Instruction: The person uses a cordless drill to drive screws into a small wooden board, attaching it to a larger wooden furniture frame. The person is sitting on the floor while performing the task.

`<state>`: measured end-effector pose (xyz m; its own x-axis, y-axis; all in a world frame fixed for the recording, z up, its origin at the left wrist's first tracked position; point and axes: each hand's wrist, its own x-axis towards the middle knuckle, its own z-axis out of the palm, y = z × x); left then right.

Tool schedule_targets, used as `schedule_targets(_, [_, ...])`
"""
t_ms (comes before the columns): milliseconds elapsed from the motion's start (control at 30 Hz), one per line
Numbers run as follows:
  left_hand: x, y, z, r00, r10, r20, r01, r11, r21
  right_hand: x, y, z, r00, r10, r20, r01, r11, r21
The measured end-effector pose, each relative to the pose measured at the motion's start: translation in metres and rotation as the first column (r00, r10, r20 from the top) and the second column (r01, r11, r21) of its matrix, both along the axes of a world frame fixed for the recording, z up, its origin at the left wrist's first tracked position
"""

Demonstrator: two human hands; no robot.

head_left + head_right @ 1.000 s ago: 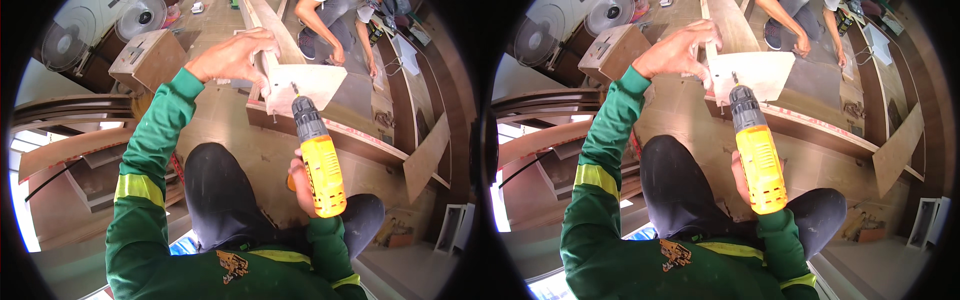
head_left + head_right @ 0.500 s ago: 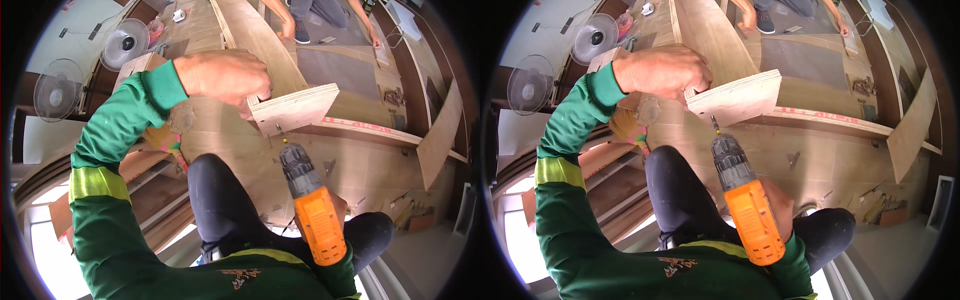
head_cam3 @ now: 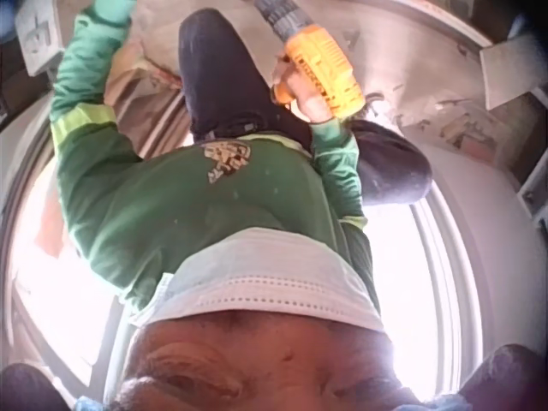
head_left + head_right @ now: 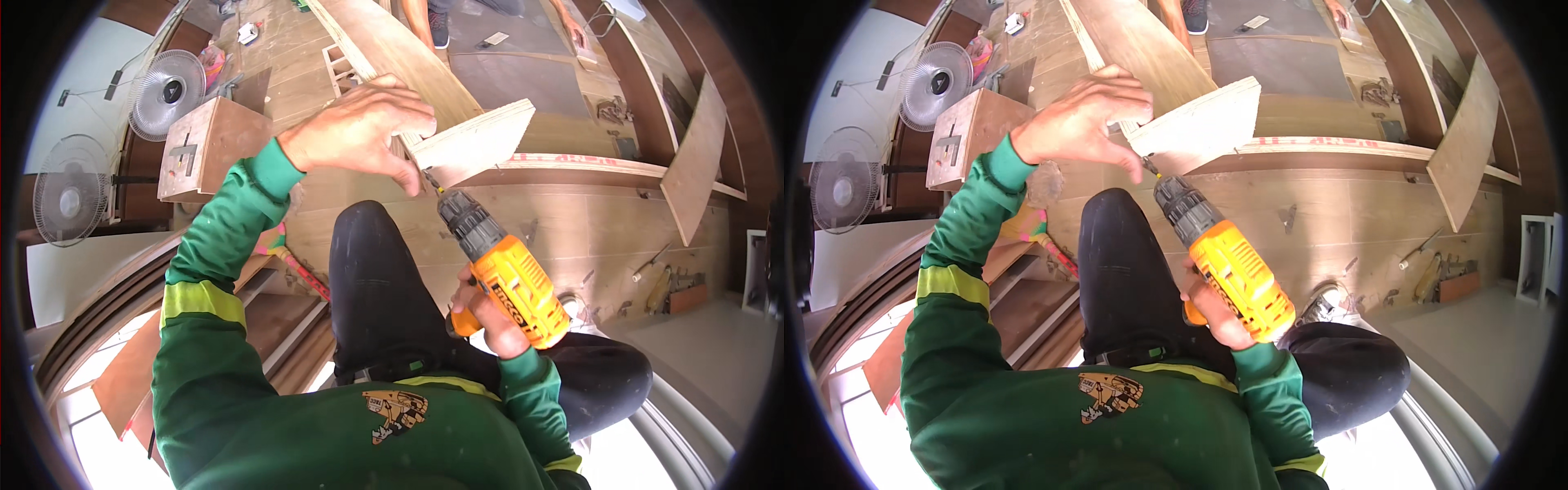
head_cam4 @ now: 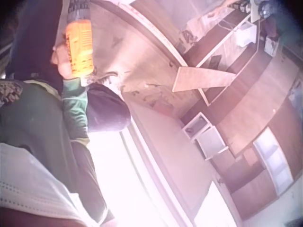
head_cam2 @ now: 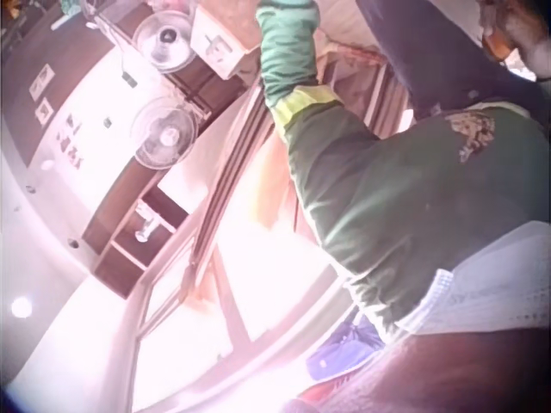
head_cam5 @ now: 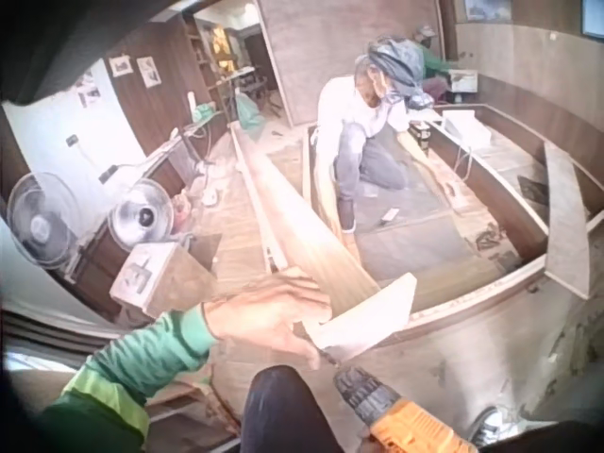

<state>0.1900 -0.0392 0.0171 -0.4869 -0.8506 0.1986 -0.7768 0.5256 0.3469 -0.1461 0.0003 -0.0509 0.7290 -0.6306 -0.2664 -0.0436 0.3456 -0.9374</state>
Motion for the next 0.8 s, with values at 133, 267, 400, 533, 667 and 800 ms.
schedule_targets(133, [-0.005,0.004,-0.007,0.999,0.035,-0.022,-0.036,0.998,-0.051,0.004,0.01,-0.01,0.997,-0.043,0.063,0.04,0.999,0.035])
schedule_targets(267, [-0.01,0.008,-0.01,0.997,0.063,-0.046,-0.067,0.991,-0.112,0.002,0.02,-0.03,0.986,-0.081,0.147,0.072,0.996,0.06])
schedule_targets(400, [-0.008,0.009,-0.012,0.998,0.061,-0.035,-0.065,0.988,-0.143,0.006,0.019,-0.028,0.989,-0.044,0.143,0.04,0.999,0.025])
schedule_targets(533, [-0.009,0.01,-0.01,0.997,0.072,-0.004,-0.072,0.991,-0.112,0.008,0.021,-0.025,0.989,-0.076,0.129,0.07,0.996,0.05])
schedule_targets(667, [-0.012,0.011,-0.008,0.995,0.101,0.018,-0.099,0.991,-0.09,0.011,0.02,-0.026,0.987,-0.08,0.142,0.073,0.996,0.053])
schedule_targets(800, [-0.014,0.011,-0.009,0.994,0.112,0.018,-0.11,0.989,-0.097,0.009,0.017,-0.033,0.973,-0.104,0.204,0.087,0.992,0.092])
